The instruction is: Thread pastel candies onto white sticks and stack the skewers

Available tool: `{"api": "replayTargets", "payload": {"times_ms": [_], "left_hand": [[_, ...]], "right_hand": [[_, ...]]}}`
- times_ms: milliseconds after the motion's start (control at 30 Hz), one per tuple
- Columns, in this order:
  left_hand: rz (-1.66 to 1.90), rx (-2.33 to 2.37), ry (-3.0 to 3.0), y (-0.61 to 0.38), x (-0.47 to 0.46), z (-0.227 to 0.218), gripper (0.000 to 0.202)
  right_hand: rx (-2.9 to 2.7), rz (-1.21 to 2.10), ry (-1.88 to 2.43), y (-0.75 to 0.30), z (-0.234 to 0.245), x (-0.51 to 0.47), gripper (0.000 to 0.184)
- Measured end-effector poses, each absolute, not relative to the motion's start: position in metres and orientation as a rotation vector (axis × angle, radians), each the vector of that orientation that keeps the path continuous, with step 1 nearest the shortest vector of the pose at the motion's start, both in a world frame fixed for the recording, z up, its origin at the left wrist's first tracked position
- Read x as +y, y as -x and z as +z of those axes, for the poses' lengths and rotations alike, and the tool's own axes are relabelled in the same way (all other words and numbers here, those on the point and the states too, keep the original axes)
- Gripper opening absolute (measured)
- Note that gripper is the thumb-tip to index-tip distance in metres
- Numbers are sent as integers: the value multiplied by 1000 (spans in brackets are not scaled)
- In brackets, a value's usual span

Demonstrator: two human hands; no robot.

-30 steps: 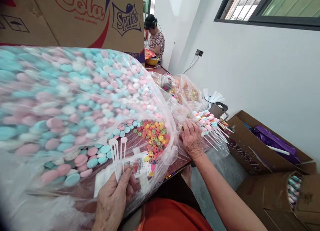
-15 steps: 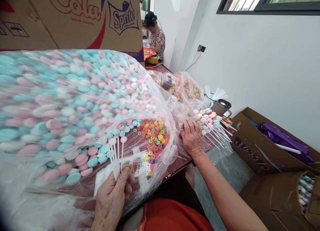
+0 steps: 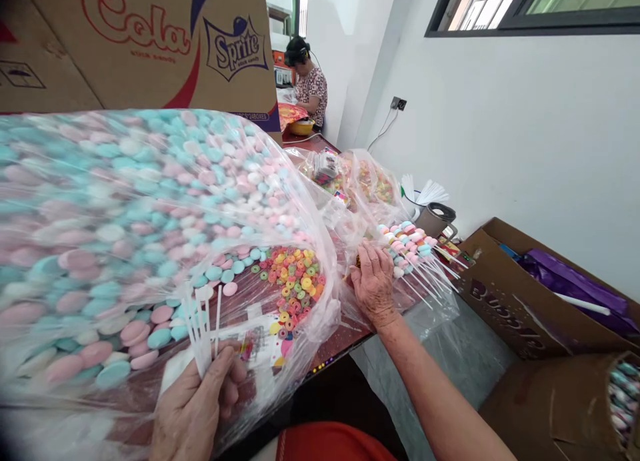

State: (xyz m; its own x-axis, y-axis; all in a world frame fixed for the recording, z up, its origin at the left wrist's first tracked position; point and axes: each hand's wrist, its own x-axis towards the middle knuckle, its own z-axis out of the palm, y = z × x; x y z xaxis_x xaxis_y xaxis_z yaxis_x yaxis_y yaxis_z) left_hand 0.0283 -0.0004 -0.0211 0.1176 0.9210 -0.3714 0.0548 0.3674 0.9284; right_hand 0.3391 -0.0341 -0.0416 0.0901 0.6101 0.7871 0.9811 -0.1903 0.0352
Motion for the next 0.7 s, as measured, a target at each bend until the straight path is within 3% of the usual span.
{"api": "replayTargets", "payload": {"times_ms": [200,700], "left_hand": [[803,1301,-962,-25,3,-29,51],[883,1374,-1054,-24,7,-25,49]], "right_hand": [[-1419,-877,1735,-365,-26,-58,43],[-1954,-318,2397,-399,14,-38,30]]}}
